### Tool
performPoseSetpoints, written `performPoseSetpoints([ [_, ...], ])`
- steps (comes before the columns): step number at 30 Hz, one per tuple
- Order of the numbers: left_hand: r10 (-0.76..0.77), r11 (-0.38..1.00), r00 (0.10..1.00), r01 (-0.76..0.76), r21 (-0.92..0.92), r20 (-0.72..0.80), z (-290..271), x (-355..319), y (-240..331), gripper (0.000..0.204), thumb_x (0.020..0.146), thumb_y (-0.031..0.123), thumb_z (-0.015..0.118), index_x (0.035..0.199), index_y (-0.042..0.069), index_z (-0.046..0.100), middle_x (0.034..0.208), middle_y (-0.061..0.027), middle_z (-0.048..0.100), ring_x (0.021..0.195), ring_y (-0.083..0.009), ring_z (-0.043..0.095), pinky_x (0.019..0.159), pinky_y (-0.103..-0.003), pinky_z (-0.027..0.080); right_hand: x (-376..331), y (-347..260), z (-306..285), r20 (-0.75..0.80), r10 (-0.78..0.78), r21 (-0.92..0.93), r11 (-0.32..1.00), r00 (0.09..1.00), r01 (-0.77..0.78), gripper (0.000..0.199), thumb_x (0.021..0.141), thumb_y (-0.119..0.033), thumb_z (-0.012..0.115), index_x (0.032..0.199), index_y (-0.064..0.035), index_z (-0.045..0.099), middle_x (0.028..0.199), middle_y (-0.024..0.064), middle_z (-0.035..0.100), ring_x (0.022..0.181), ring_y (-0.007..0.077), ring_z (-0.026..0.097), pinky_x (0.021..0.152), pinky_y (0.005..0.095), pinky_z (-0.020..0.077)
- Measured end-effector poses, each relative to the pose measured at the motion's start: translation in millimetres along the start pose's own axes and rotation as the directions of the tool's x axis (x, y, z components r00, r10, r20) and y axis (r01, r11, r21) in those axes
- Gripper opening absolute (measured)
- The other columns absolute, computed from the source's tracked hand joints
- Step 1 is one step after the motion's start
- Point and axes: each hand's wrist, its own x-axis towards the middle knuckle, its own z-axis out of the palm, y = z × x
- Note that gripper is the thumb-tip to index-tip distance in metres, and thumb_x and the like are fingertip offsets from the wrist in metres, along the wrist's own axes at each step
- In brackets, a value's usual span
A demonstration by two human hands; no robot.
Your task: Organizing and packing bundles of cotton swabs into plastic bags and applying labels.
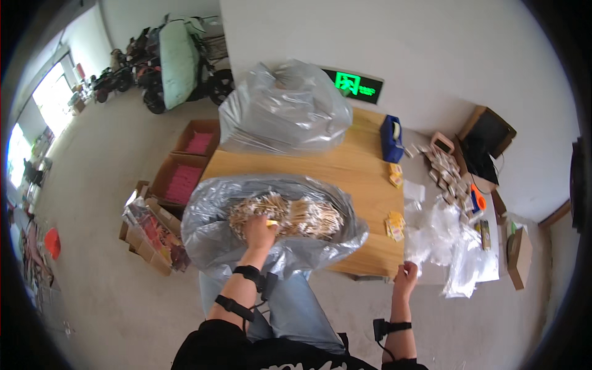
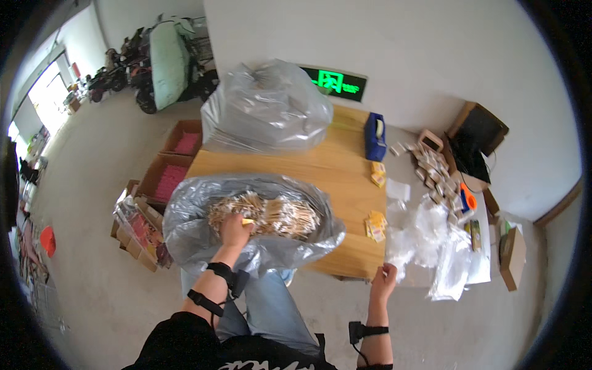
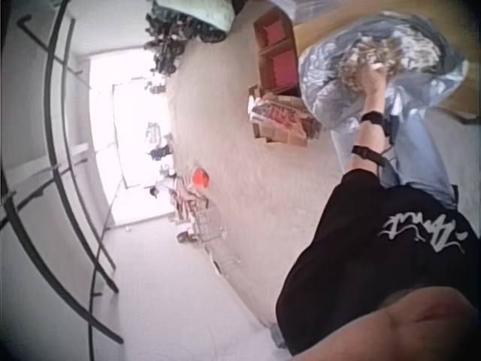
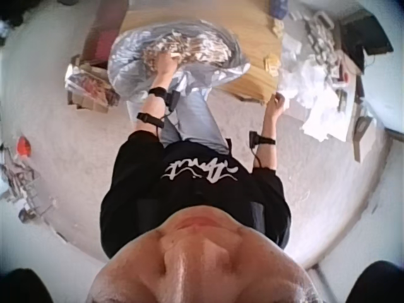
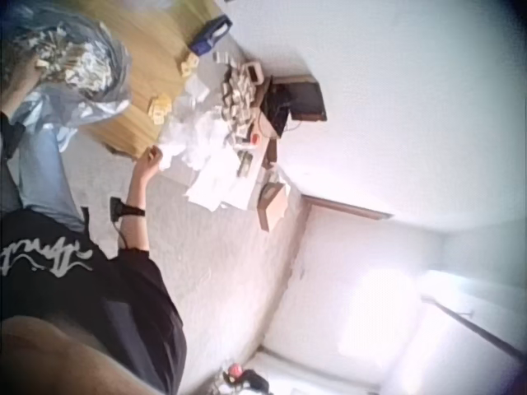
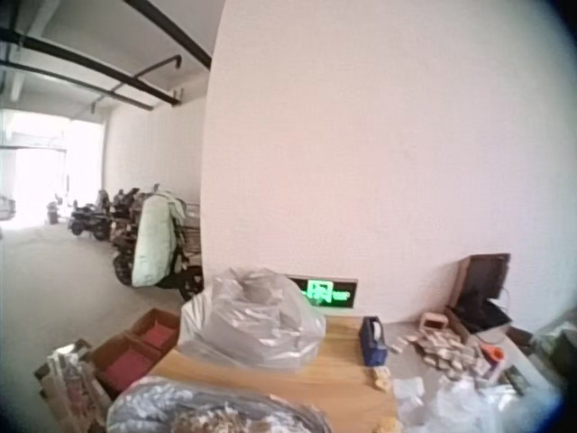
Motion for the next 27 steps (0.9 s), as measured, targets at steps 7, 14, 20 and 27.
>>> performPoseSetpoints([
  [7, -0.051, 0.882, 0.985, -0.035, -0.47, -0.168, -34, -14, 20, 0.01, 0.076, 0.012, 0.065, 0.076, 0.003, 0.061, 0.072, -0.014, 0.06, 0.068, -0.0326, 0.059, 0.061, -0.041, 0.045, -28, -66, 30, 0.239, -0.066, 0.087, 0.995, 0.969, 0.046, 0.007, 0.086, 0.0, 0.052, 0.092, -0.0016, 0.054, 0.075, 0.0041, 0.058, 0.06, 0.008, 0.053, 0.051, 0.0218, 0.0439],
  [14, 0.312, 0.756, 0.893, -0.026, -0.655, 0.325, -78, -55, 81, 0.015, 0.083, 0.015, 0.061, 0.087, 0.001, 0.062, 0.076, -0.0104, 0.064, 0.068, -0.0153, 0.06, 0.062, -0.028, 0.046, -87, -141, 94, 0.621, -0.473, 0.425, 0.873, 0.626, 0.239, 0.034, 0.087, 0.005, 0.051, 0.117, -0.0065, 0.044, 0.093, 0.0046, 0.057, 0.083, 0.0105, 0.058, 0.07, 0.0224, 0.0471],
  [20, 0.279, 0.703, 0.858, 0.123, -0.7, 0.431, -66, -78, 79, 0.018, 0.084, 0.017, 0.061, 0.091, 0.0, 0.061, 0.081, -0.0104, 0.066, 0.072, -0.0162, 0.061, 0.065, -0.028, 0.047, -112, -157, 91, 0.72, -0.361, 0.366, 0.923, 0.593, 0.117, 0.01, 0.086, 0.002, 0.054, 0.095, -0.001, 0.055, 0.078, 0.0036, 0.06, 0.066, 0.0106, 0.059, 0.06, 0.023, 0.0484],
  [27, 0.355, 0.88, 0.935, -0.334, -0.337, 0.001, -73, -68, 41, 0.038, 0.067, 0.013, 0.075, 0.1, 0.002, 0.058, 0.103, -0.0161, 0.058, 0.094, -0.0338, 0.056, 0.082, -0.038, 0.046, -48, -101, 76, 0.511, -0.018, 0.271, 0.952, 0.859, -0.142, 0.008, 0.087, -0.005, 0.055, 0.087, 0.0028, 0.055, 0.074, 0.0054, 0.058, 0.062, 0.0144, 0.061, 0.058, 0.0262, 0.0517],
])
